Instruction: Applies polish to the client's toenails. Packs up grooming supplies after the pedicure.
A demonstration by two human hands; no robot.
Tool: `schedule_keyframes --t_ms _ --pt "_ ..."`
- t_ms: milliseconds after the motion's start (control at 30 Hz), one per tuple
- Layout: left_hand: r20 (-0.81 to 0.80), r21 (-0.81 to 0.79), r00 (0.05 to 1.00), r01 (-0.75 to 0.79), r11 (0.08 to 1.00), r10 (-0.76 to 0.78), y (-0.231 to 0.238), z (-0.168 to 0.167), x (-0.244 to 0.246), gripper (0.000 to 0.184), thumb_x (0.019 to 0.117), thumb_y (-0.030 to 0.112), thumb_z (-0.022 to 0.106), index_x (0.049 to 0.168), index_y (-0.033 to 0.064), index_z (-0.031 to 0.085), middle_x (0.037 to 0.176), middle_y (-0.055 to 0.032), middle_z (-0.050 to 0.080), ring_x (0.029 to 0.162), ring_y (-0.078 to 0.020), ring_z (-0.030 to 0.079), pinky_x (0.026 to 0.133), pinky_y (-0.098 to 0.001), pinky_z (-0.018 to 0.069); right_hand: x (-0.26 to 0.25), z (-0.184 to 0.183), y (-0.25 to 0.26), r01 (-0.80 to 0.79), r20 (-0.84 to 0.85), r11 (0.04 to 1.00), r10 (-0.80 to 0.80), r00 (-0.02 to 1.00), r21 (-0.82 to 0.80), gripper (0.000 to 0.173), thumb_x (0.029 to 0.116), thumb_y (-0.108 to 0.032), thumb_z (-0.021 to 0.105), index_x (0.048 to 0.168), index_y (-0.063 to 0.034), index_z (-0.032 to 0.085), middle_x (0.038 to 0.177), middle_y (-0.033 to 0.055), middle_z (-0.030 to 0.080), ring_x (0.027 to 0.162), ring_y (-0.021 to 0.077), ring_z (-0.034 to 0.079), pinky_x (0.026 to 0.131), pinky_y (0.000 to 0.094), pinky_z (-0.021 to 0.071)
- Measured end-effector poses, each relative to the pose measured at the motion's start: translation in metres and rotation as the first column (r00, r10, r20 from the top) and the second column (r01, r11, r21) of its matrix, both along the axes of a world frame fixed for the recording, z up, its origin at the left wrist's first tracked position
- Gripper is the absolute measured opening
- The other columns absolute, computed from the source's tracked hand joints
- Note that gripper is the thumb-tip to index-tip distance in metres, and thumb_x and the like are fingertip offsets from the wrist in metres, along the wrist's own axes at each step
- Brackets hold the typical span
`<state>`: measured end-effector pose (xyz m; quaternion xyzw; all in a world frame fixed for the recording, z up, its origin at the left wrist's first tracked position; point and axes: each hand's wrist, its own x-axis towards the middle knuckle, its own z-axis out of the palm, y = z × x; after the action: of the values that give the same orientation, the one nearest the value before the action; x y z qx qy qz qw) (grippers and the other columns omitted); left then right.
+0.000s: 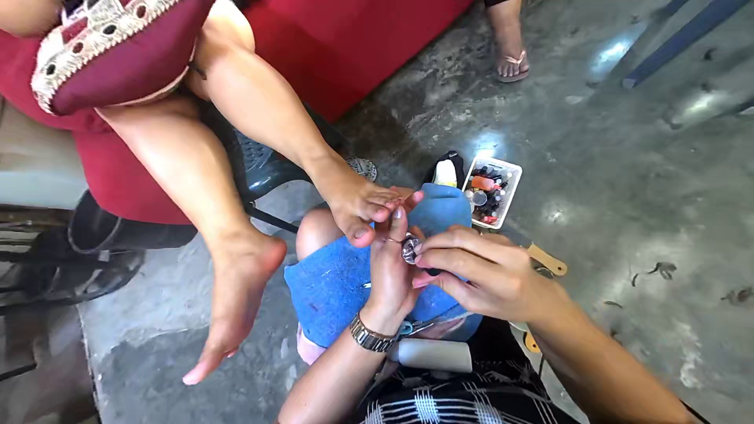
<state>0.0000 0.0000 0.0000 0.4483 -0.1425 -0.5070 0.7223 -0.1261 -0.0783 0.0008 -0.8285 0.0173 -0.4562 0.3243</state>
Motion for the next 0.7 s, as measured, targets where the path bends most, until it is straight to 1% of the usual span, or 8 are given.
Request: schedule_keyframes --t_ms 100,200,267,333,400,433,600,700 --pt "-0.006 0.009 0.999 -0.037 0.999 0.037 0.002 0.001 0.001 0.030 0.1102 0.027 0.041 0.133 0.0188 0.059 0.130 -0.0014 0.065 0.061 -0.0013 0.058 0.054 -0.0157 0.0491 0.005 -0.011 0.001 0.018 0.046 0.999 -0.019 0.999 0.037 0.009 0.0922 -0.007 0.074 0.097 0.0002 0.072 0.101 0.0111 0.072 0.099 0.0111 0.069 0.087 0.0195 0.0575" --pt "0.001 0.026 0.998 -0.059 0.998 0.059 0.002 0.003 0.000 0.030 0.1097 0.025 0.043 0.133 0.0170 0.060 0.124 -0.0020 0.066 0.058 -0.0010 0.056 0.052 -0.0153 0.0490 0.006 -0.019 0.005 0.025 0.097 0.998 -0.031 0.995 0.062 0.007 0.0918 -0.005 0.074 0.097 -0.0001 0.073 0.101 0.0113 0.073 0.096 0.0140 0.069 0.085 0.0235 0.0578" --pt "0.018 0.025 0.997 -0.070 0.997 0.070 0.002 0.003 -0.001 0.029 0.1096 0.025 0.043 0.131 0.0169 0.060 0.123 -0.0013 0.066 0.060 -0.0014 0.055 0.053 -0.0156 0.0481 0.004 -0.021 0.009 0.027 0.134 0.993 -0.043 0.990 0.118 0.011 0.0913 -0.009 0.076 0.096 -0.0008 0.071 0.099 0.0095 0.072 0.096 0.0149 0.070 0.085 0.0272 0.0601" --pt "0.018 0.013 0.997 -0.073 0.997 0.073 0.002 0.003 -0.001 0.028 0.1094 0.025 0.043 0.129 0.0170 0.061 0.126 -0.0014 0.065 0.064 -0.0031 0.059 0.056 -0.0175 0.0514 0.001 -0.019 0.010 0.004 0.155 0.979 -0.036 0.987 0.203 0.015 0.0922 -0.013 0.075 0.099 -0.0039 0.065 0.101 0.0055 0.070 0.097 0.0146 0.070 0.086 0.0320 0.0633" --pt "0.031 0.015 0.996 -0.079 0.997 0.079 0.002 0.004 -0.001 0.028 0.1093 0.025 0.043 0.130 0.0171 0.061 0.129 -0.0014 0.064 0.068 -0.0040 0.063 0.059 -0.0191 0.0541 0.000 -0.017 0.010 -0.031 0.177 0.961 -0.019 0.984 0.276 0.018 0.0934 -0.017 0.074 0.103 -0.0063 0.063 0.101 0.0027 0.068 0.095 0.0125 0.069 0.084 0.0323 0.0637" --pt "0.037 0.025 0.996 -0.084 0.996 0.083 0.002 0.005 -0.001 0.028 0.1094 0.025 0.043 0.130 0.0174 0.061 0.128 -0.0010 0.064 0.068 -0.0039 0.061 0.059 -0.0191 0.0528 0.000 -0.016 0.010 -0.044 0.188 0.955 -0.013 0.982 0.295 0.019 0.0938 -0.018 0.074 0.104 -0.0070 0.062 0.101 0.0020 0.067 0.095 0.0124 0.070 0.084 0.0331 0.0642" --pt "0.037 0.006 0.996 -0.080 0.997 0.079 0.002 0.005 0.000 0.028 0.1091 0.025 0.044 0.129 0.0166 0.061 0.123 -0.0015 0.065 0.065 -0.0032 0.057 0.059 -0.0180 0.0508 0.001 -0.012 0.006 -0.066 0.198 0.948 0.003 0.980 0.310 0.020 0.0948 -0.020 0.072 0.106 -0.0077 0.061 0.101 0.0013 0.066 0.094 0.0117 0.069 0.084 0.0326 0.0643" --pt "0.029 0.002 0.996 -0.087 0.996 0.087 0.002 0.004 0.001 0.029 0.1092 0.025 0.044 0.130 0.0146 0.062 0.113 -0.0029 0.068 0.065 -0.0046 0.059 0.061 -0.0201 0.0540 0.005 -0.010 0.005 -0.033 0.179 0.958 -0.019 0.984 0.283 0.021 0.0929 -0.016 0.075 0.106 -0.0069 0.061 0.103 0.0024 0.066 0.095 0.0113 0.068 0.083 0.0286 0.0629"
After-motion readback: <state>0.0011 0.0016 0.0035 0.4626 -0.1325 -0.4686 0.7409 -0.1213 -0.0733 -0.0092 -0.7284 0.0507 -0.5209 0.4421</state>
